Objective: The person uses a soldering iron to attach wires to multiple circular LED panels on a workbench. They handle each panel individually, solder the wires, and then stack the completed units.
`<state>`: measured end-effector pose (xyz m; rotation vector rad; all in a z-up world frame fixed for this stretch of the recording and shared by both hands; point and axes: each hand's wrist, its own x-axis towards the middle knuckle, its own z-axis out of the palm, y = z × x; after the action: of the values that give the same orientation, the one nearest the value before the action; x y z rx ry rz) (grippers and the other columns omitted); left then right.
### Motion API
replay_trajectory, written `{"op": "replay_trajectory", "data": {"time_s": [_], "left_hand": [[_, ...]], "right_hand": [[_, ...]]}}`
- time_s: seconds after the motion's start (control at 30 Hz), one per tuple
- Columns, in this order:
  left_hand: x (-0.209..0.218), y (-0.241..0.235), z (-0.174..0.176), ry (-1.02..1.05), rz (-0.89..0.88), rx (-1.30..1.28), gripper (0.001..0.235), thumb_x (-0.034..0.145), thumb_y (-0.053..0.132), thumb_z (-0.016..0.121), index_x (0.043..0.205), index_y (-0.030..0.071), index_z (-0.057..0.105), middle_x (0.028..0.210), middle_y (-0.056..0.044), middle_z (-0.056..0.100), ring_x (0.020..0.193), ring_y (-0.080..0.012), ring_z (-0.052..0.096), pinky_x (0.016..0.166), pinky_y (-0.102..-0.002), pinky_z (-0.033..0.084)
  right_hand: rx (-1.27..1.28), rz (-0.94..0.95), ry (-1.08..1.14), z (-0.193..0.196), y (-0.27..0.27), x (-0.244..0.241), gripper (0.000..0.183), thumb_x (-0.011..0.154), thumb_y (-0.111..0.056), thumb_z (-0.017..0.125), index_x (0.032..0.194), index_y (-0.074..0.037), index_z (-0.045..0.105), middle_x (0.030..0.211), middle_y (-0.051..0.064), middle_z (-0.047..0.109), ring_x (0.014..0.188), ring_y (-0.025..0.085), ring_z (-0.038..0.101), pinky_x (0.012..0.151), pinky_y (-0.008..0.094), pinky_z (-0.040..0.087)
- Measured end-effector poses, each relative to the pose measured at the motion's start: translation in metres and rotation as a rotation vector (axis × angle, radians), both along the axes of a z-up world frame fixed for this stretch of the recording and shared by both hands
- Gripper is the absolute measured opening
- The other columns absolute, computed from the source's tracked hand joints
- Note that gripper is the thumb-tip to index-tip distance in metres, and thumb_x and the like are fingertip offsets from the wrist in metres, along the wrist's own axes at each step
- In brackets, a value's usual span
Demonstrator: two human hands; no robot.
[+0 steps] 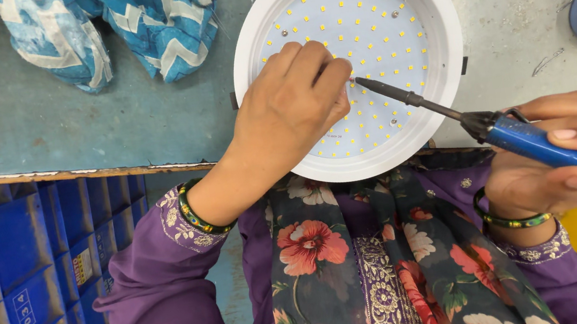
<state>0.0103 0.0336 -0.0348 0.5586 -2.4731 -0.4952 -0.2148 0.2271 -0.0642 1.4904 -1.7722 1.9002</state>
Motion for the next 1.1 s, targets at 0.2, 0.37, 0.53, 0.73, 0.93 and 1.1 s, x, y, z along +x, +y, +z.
{"op": "replay_trajectory", "data": {"time_s": [0.2,0.37,0.53,0.73,0.93,1.1], "left_hand": [[0.001,0.0,0.0,-0.013,-0.023,-0.01,0.029,0.082,0.014,0.081,0.104,0.011,0.063,0.097,-0.004,0.053,0.092,-0.0233,0.056,0.078,-0.038,0.049],[0.002,-0.001,0.0,-0.024,-0.03,-0.033,0.03,0.081,0.014,0.081,0.104,0.011,0.063,0.096,-0.004,0.051,0.091,-0.0227,0.056,0.077,-0.038,0.049],[0.002,0.0,-0.001,-0.027,-0.026,-0.036,0.029,0.083,0.014,0.081,0.104,0.011,0.062,0.096,-0.004,0.051,0.092,-0.0224,0.056,0.076,-0.038,0.049],[0.004,0.0,0.0,-0.019,-0.044,-0.02,0.03,0.083,0.015,0.081,0.106,0.01,0.062,0.096,-0.004,0.051,0.093,-0.0224,0.056,0.077,-0.038,0.049],[0.003,-0.002,0.002,0.007,-0.021,0.008,0.025,0.087,0.011,0.078,0.106,0.009,0.063,0.099,-0.005,0.054,0.095,-0.0233,0.059,0.079,-0.038,0.051],[0.004,-0.007,0.008,0.051,-0.046,0.126,0.014,0.097,0.012,0.074,0.106,0.008,0.064,0.099,-0.007,0.056,0.093,-0.0274,0.061,0.082,-0.041,0.052]], "right_hand": [[-0.006,0.006,0.05,0.005,-0.006,0.001,0.052,0.112,-0.051,0.037,0.101,0.0,0.039,0.084,0.026,0.058,0.071,0.031,0.057,0.068,0.037,0.041],[-0.007,0.002,0.095,0.01,-0.009,0.002,0.053,0.112,-0.05,0.037,0.097,0.0,0.04,0.079,0.024,0.057,0.071,0.032,0.058,0.067,0.037,0.043],[0.031,0.011,0.095,0.012,-0.007,0.003,0.054,0.113,-0.052,0.036,0.099,0.0,0.041,0.083,0.026,0.059,0.073,0.032,0.058,0.069,0.037,0.042],[0.029,0.01,0.083,0.012,-0.01,0.004,0.055,0.112,-0.053,0.036,0.098,0.0,0.041,0.083,0.026,0.059,0.071,0.032,0.056,0.068,0.038,0.041],[0.006,0.003,0.065,0.011,-0.008,0.002,0.054,0.112,-0.052,0.036,0.097,0.0,0.039,0.084,0.025,0.058,0.068,0.031,0.056,0.065,0.037,0.043],[-0.162,-0.107,-0.143,0.004,-0.004,-0.014,0.047,0.112,-0.049,0.041,0.096,-0.005,0.043,0.081,0.015,0.046,0.067,0.029,0.051,0.059,0.037,0.041]]}}
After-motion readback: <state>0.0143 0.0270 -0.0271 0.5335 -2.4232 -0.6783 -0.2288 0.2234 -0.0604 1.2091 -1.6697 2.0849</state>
